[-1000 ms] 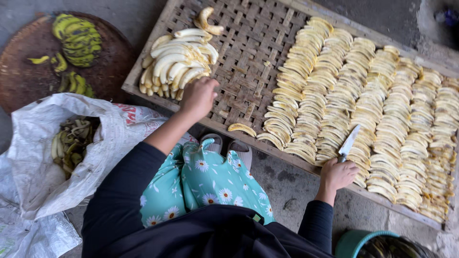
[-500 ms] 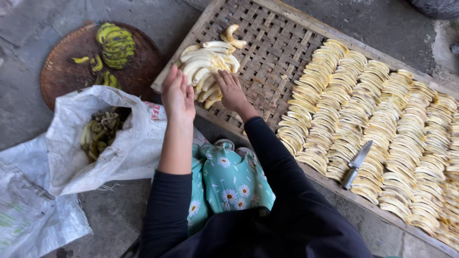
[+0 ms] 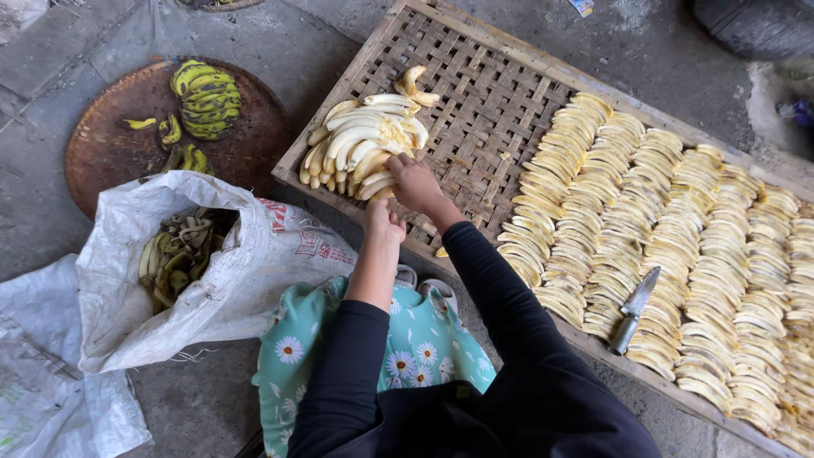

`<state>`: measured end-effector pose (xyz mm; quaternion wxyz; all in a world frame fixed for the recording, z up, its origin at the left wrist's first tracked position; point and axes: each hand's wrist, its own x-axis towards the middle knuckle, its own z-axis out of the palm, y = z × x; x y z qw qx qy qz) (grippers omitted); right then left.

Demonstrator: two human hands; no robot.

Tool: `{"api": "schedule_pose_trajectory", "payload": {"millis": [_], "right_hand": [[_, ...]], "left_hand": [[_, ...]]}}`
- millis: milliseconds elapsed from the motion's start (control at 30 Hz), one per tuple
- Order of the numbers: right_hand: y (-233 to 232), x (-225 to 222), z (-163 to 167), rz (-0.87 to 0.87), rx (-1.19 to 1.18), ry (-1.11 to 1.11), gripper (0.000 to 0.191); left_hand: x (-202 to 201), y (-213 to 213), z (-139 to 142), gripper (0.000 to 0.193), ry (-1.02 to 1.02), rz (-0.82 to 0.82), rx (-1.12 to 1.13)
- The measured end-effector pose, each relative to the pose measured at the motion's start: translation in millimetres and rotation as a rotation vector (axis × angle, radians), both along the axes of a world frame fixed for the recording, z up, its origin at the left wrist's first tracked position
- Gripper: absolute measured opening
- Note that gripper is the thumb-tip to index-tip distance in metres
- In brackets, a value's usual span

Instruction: The person sits on the ground and arranges peeled banana halves in neat rows on a woven bamboo drying tray, picking each piece from a pile at the left side of the tray and placing it into the rows. A knife rests on the tray and a sack of peels sits beside the work area.

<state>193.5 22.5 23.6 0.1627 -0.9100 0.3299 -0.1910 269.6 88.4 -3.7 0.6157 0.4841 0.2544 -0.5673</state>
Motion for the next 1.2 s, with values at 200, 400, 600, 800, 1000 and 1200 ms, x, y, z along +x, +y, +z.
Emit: {"api": "schedule_pose_trajectory", "payload": {"millis": [200,400,600,800,1000,1200], "right_hand": [[4.5,-39.6,-0.9,-0.089,0.439,-0.366,0.034],[25.5,-95.4,-16.1,-0.049,0.762,-0.67,0.036],[36.7,-128.9,-22.7,-0.231,0.605,-0.6,0.019],[48.6,-159.2,-32.7,-0.45,0.888,-0.801,0.017],[62.3,-169.3,-54.5,-0.399,1.094,-0.852,0.015],[67.3,-179.2,-60.9,-0.385,0.526,-0.195,0.019]], "left_hand": [[-16.7,-8.5,28.6,0.067,-0.128,-0.151,-0.061],[-47.0,-17.6,17.0,0.052,-0.129,-0.207,-0.584],[-65.6,-19.1,-2.6,0.043,-0.079,-0.395,-0.49],[-68.0,-20.8,-9.4,0.045,-0.578,-0.191,-0.325],[-55.9,-5.6,-19.0,0.05,-0.958,-0.677,-0.028],[-68.8,16.2,-17.9,0.064,-1.263,-1.334,0.257]]}}
